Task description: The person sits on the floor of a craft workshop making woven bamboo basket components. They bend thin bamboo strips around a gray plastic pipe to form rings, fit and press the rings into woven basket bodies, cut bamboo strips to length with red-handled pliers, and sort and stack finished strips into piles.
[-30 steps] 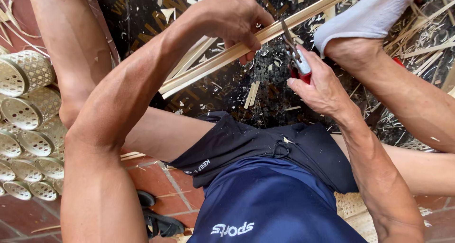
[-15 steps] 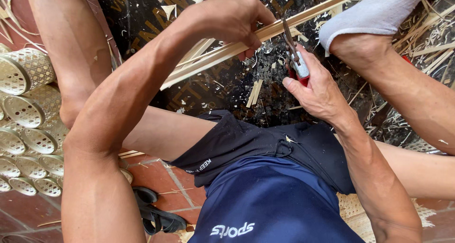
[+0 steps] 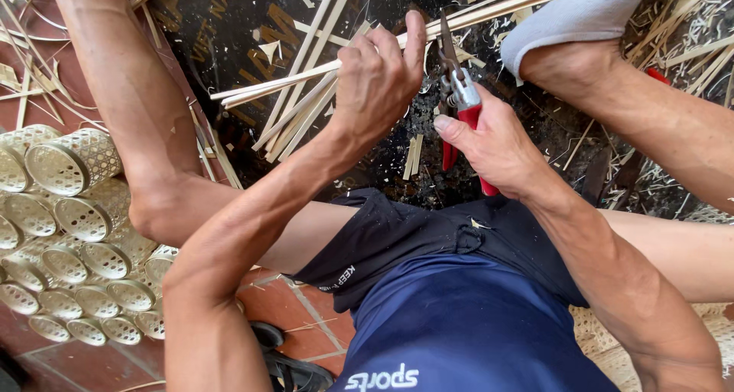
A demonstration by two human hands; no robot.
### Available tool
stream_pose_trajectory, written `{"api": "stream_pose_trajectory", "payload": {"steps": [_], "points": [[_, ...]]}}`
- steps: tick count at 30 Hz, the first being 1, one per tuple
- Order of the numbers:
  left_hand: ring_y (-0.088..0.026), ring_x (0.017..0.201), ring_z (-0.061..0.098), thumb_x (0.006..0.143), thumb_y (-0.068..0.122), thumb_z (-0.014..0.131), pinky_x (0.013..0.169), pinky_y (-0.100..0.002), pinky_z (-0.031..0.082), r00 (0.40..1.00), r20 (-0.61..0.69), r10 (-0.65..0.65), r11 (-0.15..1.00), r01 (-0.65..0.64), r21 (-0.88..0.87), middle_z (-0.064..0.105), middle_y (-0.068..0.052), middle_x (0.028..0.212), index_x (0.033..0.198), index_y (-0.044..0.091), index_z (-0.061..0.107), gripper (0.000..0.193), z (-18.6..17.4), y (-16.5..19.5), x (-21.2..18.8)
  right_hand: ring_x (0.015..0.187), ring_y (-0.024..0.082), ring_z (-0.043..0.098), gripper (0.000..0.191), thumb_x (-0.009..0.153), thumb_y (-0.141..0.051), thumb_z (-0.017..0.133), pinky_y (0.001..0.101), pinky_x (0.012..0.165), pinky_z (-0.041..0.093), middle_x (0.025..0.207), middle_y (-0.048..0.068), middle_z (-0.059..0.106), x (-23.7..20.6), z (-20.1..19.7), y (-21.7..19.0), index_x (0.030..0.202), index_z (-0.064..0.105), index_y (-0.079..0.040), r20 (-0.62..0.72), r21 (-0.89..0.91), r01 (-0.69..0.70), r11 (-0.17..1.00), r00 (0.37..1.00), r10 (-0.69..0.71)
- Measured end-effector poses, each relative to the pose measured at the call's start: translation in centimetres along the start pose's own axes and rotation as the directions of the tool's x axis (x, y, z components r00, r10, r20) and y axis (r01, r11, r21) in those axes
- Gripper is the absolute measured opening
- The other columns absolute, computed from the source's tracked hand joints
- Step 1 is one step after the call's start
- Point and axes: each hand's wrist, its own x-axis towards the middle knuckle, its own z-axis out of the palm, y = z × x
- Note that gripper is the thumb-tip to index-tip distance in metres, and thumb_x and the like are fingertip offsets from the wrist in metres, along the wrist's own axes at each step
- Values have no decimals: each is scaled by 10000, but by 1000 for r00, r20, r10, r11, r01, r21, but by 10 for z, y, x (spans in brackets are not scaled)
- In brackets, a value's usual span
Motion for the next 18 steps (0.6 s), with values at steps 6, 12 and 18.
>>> {"api": "stream_pose_trajectory", "payload": {"steps": [6,12,18], "points": [[-240,603,664,1020,128,552,430,-371,538,999,16,-44,999,44,29,704,-197,784,1372,16,606,374,15,6,-17,653,71,429,280,946,-202,708,282,532,416,753,-39,465,13,14,-18,1084,563,-6,49,-80,99,992,994,-95],[-240,574,661,1017,135,500,430,-417,561,993,-17,-114,991,115,71,709,-221,778,1384,74,593,384,30,6,-19,502,146,441,231,868,-178,676,350,407,384,664,15,481,20,30,-25,947,520,-27,-50,-163,-73,984,997,65],[-244,552,660,1051,138,441,413,-420,561,988,-13,-153,988,154,33,706,-226,774,1427,91,562,398,63,20,-16,549,160,518,256,832,-178,696,323,465,459,677,21,530,44,40,4,943,521,-28,-125,-241,-14,970,992,-17]]}}
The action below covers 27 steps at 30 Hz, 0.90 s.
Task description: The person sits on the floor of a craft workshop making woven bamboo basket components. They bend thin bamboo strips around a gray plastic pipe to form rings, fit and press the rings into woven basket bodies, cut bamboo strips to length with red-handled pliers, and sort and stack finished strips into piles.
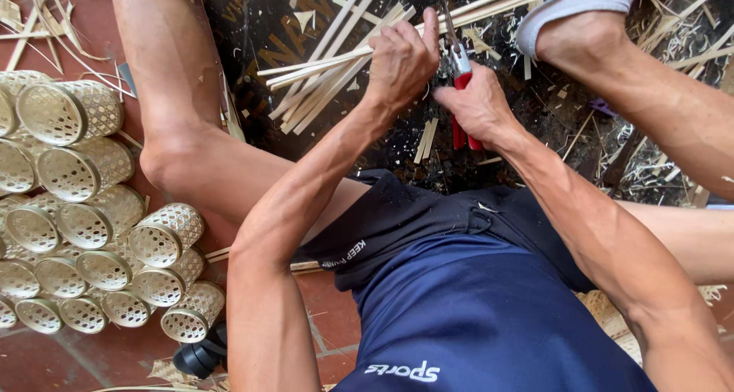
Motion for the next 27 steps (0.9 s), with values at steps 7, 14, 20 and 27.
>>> {"api": "stream_pose_trajectory", "payload": {"steps": [7,14,20,27], "points": [[-290,592,676,1067,198,382,386,-414,534,991,-128,-44,995,54,78,688,-236,798,1429,159,504,384,15,8,-8,617,164,570,255,863,-194,661,355,556,502,718,21,573,20,16,49,1014,533,-34,-39,19,119,993,992,-118],[-260,595,645,1055,146,436,406,-386,531,998,-62,-15,998,11,-66,651,-207,773,1438,101,552,403,7,9,-7,644,233,581,171,893,-172,671,439,598,471,705,86,582,34,33,85,897,561,-42,-202,-163,137,977,965,-169],[-234,540,661,967,2,558,395,-345,519,999,20,-44,961,48,-271,683,-181,724,1389,-4,612,426,-31,-14,3,812,394,676,287,883,-266,702,498,708,513,833,153,649,10,34,87,1016,589,-38,-235,-371,98,923,952,-195],[-380,682,706,887,106,729,611,-496,568,970,164,-179,764,242,-598,712,-221,755,874,30,769,87,-42,-100,36,1029,394,666,665,720,-564,737,553,794,521,1068,236,712,-32,-7,63,1107,692,-26,-89,-725,407,556,745,-661]]}}
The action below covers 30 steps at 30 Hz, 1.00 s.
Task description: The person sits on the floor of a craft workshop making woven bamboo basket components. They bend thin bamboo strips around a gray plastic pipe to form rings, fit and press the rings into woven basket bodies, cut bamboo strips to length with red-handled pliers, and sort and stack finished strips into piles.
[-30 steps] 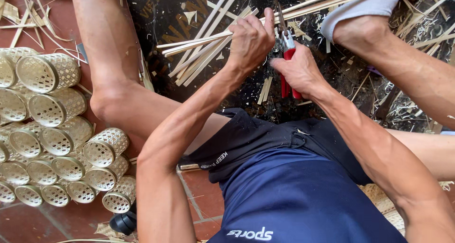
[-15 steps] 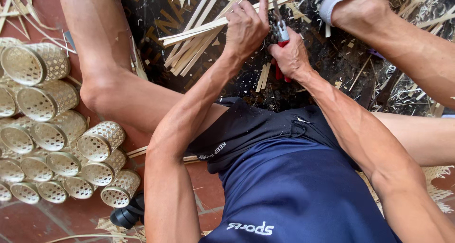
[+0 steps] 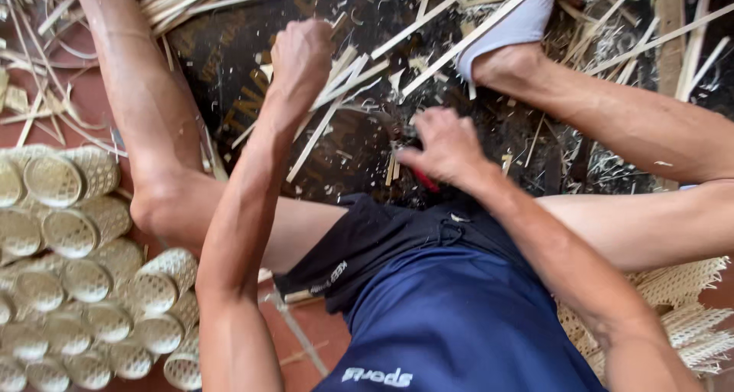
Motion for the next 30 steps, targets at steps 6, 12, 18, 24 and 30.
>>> {"api": "stream_pose_trajectory", "payload": {"steps": [6,12,18,24,30], "points": [[-186,604,723,825,104,788,538,-348,570,976,167,-139,918,190,-347,754,-131,738,811,62,788,44,6,-28,-5,759,188,720,308,1007,-235,631,355,672,586,940,149,758,48,-7,29,1203,708,-10,266,535,-415,736,910,320],[-115,550,654,805,197,851,477,-296,501,883,438,-168,874,339,-347,736,-56,687,825,76,801,133,-10,-16,2,646,120,715,219,975,-154,666,262,518,620,900,71,745,128,56,-21,1147,678,-20,308,938,-245,-244,912,269],[-56,623,618,908,195,822,527,-243,466,902,399,-165,719,387,-577,697,17,693,888,38,800,161,-45,-24,-16,589,109,649,234,1047,-109,695,277,509,567,800,97,714,158,85,-29,1109,676,115,148,987,-116,-110,919,366],[-108,641,678,960,178,786,528,-279,538,991,-47,-125,914,96,-394,738,-42,788,921,63,774,122,-57,-9,1,511,87,621,335,1022,-99,628,246,362,492,699,40,675,123,26,34,1307,572,68,-7,741,-186,645,959,285],[-277,859,641,956,253,782,735,-420,526,944,-192,269,901,-317,-297,671,-77,890,862,70,696,224,22,101,74,552,67,593,259,1014,-239,779,234,410,456,796,39,688,69,-74,175,1057,700,4,-264,853,-265,449,524,810]]}}
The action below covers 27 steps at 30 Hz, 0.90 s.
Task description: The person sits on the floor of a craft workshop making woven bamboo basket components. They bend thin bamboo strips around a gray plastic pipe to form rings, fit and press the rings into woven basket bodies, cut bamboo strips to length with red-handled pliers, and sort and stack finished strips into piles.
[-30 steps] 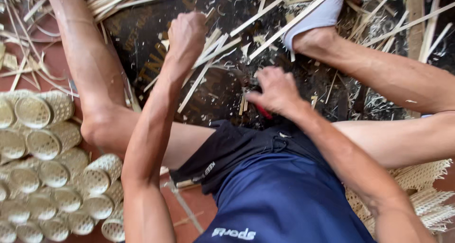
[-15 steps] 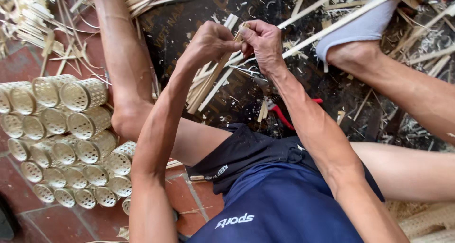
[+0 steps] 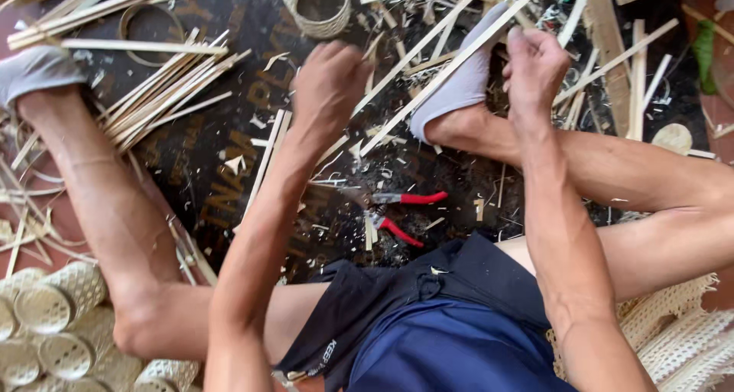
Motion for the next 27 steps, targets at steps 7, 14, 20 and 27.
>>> {"api": "stream_pose_trajectory", "payload": {"steps": [7,14,20,27], "points": [[-325,1099,605,1012,292,567,867,-488,452,975,-72,209,968,-195,160,661,-155,1111,951,66,627,242,128,28,104,515,134,618,155,895,-31,689,264,417,487,730,112,692,75,11,0,947,743,104,10,7,-66,998,998,66],[-254,870,627,1079,299,459,871,-492,430,975,202,-90,976,47,211,664,-105,909,980,102,614,270,142,28,110,456,153,641,157,840,-68,764,285,329,424,686,113,709,138,35,-4,859,661,47,-63,180,-425,887,895,441],[-208,583,579,1072,309,564,555,-406,486,997,64,36,994,-29,-102,630,-67,709,892,88,589,286,137,31,110,611,199,720,100,898,-62,728,353,548,645,791,137,722,144,38,10,903,706,36,96,428,-317,846,947,307],[-141,697,676,1096,254,600,614,-331,569,990,-139,-18,864,-55,-501,692,-46,813,1106,89,671,180,51,13,104,817,277,692,150,1108,-120,623,424,780,617,921,161,693,110,22,-19,1071,669,17,196,685,155,711,902,-385]]}}
